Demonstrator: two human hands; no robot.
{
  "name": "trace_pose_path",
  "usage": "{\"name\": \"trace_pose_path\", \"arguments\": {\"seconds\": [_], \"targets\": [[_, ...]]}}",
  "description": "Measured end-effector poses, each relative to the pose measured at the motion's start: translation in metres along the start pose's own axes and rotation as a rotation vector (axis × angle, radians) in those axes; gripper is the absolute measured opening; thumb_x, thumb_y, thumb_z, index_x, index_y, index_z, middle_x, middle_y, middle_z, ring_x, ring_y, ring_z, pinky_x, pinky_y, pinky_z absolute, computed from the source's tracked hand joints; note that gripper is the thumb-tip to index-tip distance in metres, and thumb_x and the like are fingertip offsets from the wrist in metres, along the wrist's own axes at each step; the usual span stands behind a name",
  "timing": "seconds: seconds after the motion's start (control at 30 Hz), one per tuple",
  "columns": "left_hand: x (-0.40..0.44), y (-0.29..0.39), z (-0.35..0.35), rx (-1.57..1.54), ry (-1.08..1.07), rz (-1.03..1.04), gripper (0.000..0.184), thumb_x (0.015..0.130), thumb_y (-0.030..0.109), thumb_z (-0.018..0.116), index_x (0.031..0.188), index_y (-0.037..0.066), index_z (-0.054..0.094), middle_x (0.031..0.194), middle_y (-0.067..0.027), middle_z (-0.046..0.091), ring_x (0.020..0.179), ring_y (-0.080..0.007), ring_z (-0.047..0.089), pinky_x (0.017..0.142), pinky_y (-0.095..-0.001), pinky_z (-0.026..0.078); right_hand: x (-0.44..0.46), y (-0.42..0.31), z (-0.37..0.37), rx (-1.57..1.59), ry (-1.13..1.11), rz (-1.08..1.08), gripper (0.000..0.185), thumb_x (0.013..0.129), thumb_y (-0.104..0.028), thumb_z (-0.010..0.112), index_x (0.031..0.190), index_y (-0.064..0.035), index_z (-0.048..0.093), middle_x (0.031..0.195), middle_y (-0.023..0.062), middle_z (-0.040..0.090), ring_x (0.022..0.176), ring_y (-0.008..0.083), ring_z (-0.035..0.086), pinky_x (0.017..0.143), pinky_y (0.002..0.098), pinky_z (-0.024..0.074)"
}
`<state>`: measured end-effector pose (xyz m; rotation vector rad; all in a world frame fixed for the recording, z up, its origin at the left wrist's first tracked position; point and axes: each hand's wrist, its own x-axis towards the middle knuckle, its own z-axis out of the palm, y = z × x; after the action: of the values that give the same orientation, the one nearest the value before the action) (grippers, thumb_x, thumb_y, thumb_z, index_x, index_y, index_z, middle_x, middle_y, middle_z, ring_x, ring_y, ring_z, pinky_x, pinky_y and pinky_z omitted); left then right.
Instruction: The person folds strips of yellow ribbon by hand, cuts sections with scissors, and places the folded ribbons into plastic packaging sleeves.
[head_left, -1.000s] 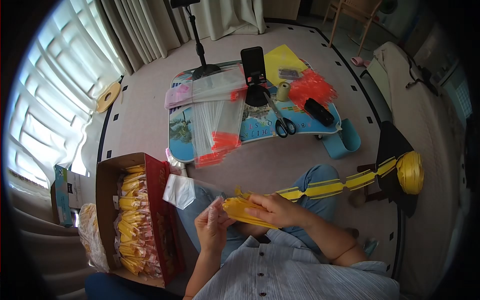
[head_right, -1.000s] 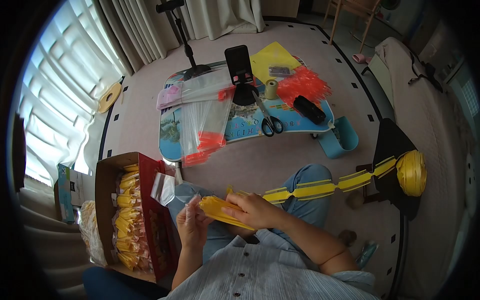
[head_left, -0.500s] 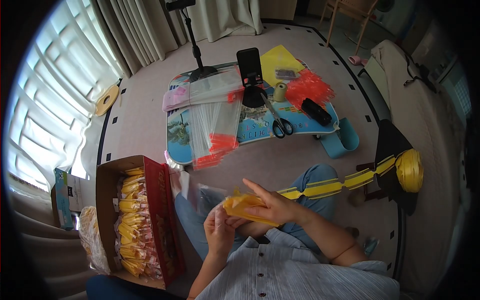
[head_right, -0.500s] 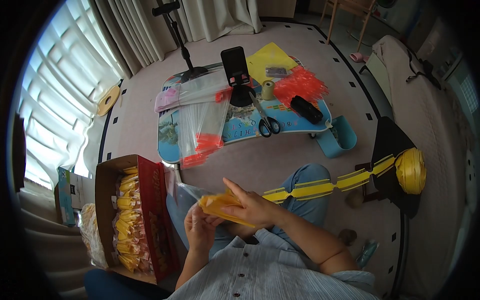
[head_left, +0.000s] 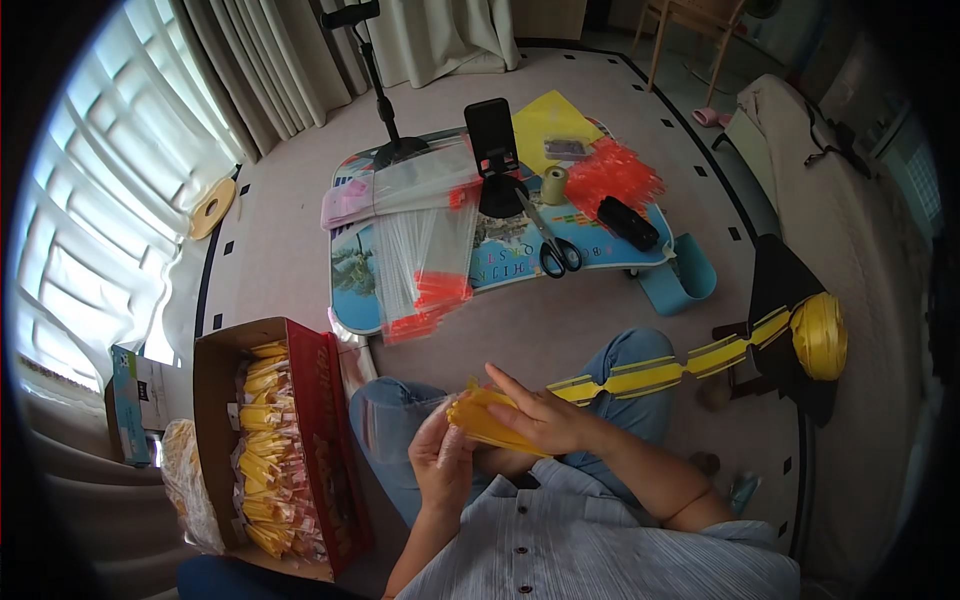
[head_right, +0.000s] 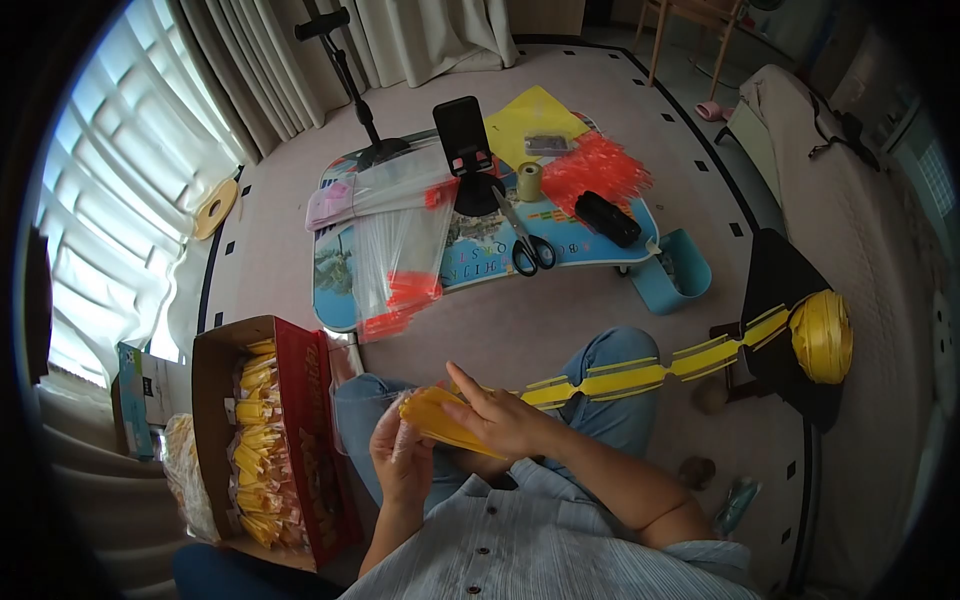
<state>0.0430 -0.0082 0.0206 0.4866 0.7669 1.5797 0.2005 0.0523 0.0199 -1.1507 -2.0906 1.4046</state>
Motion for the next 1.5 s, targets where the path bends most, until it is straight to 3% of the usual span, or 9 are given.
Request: {"name": "trace_pose_path", "arguments": {"seconds": [0.07,0.17,0.37,0.57,0.77,0.87,1.03,1.27,1.5], "targets": [[0.001,-0.002,-0.006,0.006,-0.003,-0.041,0.027,0.09,0.004,0.051,0.115,-0.006,0.052,0.108,-0.0131,0.06,0.097,-0.0198,0.06,0.087,-0.0323,0.049,-0.001,-0.021,-0.013,-0.024,-0.079,0.11,0.068,0.095,-0.039,0.04,0.14,0.0023,0.01,0.085,0.0246,0.063,0.076,0.0363,0.064,0.068,0.0399,0.0495],[0.0,0.001,-0.011,0.017,-0.047,-0.105,0.024,0.09,0.005,0.051,0.11,-0.007,0.054,0.105,-0.0136,0.06,0.093,-0.0202,0.061,0.083,-0.033,0.051,-0.001,-0.021,-0.01,-0.206,0.038,-0.01,0.073,0.091,-0.036,0.049,0.141,0.001,0.01,0.083,0.0237,0.062,0.067,0.0359,0.064,0.06,0.0408,0.0496],[0.0,0.0,-0.008,0.067,0.011,-0.158,0.018,0.093,0.012,0.049,0.099,-0.003,0.056,0.098,-0.0141,0.062,0.087,-0.0213,0.065,0.075,-0.0321,0.055,0.006,-0.037,-0.018,-0.343,-0.028,0.014,0.08,0.088,-0.033,0.055,0.142,-0.0017,0.006,0.073,0.0182,0.061,0.06,0.0327,0.063,0.056,0.0383,0.0495],[0.012,0.01,0.005,0.054,0.177,-0.147,0.022,0.094,0.015,0.046,0.104,-0.003,0.054,0.097,-0.0153,0.063,0.087,-0.0222,0.065,0.075,-0.0323,0.056,-0.013,-0.031,-0.043,0.139,-0.013,-0.108,0.08,0.079,-0.018,0.065,0.143,-0.0138,0.017,0.086,0.0159,0.062,0.077,0.0295,0.063,0.07,0.0365,0.0501],[0.015,0.007,0.001,0.02,0.218,-0.222,0.026,0.094,0.017,0.047,0.108,-0.003,0.052,0.1,-0.0154,0.062,0.088,-0.0229,0.065,0.075,-0.0325,0.056,-0.035,-0.017,-0.04,-0.491,0.145,-0.472,0.047,0.077,-0.005,0.062,0.123,-0.0115,0.054,0.089,0.0094,0.06,0.092,0.023,0.059,0.078,0.0326,0.0496],[0.017,0.006,0.0,0.018,0.232,-0.23,0.026,0.094,0.018,0.047,0.108,-0.004,0.051,0.1,-0.0152,0.062,0.087,-0.0229,0.065,0.074,-0.0321,0.057,-0.038,-0.017,-0.038,-0.682,0.294,-0.597,0.035,0.078,-0.009,0.062,0.112,-0.0121,0.062,0.093,0.0078,0.061,0.094,0.0208,0.06,0.082,0.0314,0.0484],[0.017,0.013,-0.001,0.028,0.208,-0.258,0.027,0.094,0.019,0.046,0.108,-0.004,0.051,0.099,-0.0157,0.062,0.086,-0.0223,0.066,0.071,-0.0308,0.057,-0.032,-0.018,-0.043,-0.871,0.359,-0.773,0.026,0.08,-0.014,0.06,0.106,-0.0155,0.064,0.1,0.0041,0.064,0.103,0.0174,0.058,0.089,0.031,0.0435],[0.013,0.018,-0.006,-0.017,0.134,-0.287,0.029,0.094,0.02,0.047,0.109,-0.004,0.05,0.099,-0.0175,0.062,0.086,-0.0223,0.066,0.071,-0.0312,0.058,-0.026,-0.027,-0.043,-0.88,0.383,-0.771,0.021,0.083,-0.016,0.058,0.102,-0.02,0.065,0.103,-0.0029,0.066,0.114,0.0141,0.054,0.102,0.0363,0.0285],[0.02,0.03,-0.01,0.021,0.051,-0.295,0.031,0.093,0.019,0.047,0.112,-0.006,0.047,0.099,-0.0177,0.061,0.086,-0.0234,0.066,0.074,-0.0335,0.057,-0.024,-0.026,-0.052,-0.813,0.352,-0.811,0.018,0.082,-0.019,0.058,0.099,-0.0214,0.066,0.104,-0.0023,0.066,0.117,0.0165,0.052,0.104,0.0393,0.0241]]}}
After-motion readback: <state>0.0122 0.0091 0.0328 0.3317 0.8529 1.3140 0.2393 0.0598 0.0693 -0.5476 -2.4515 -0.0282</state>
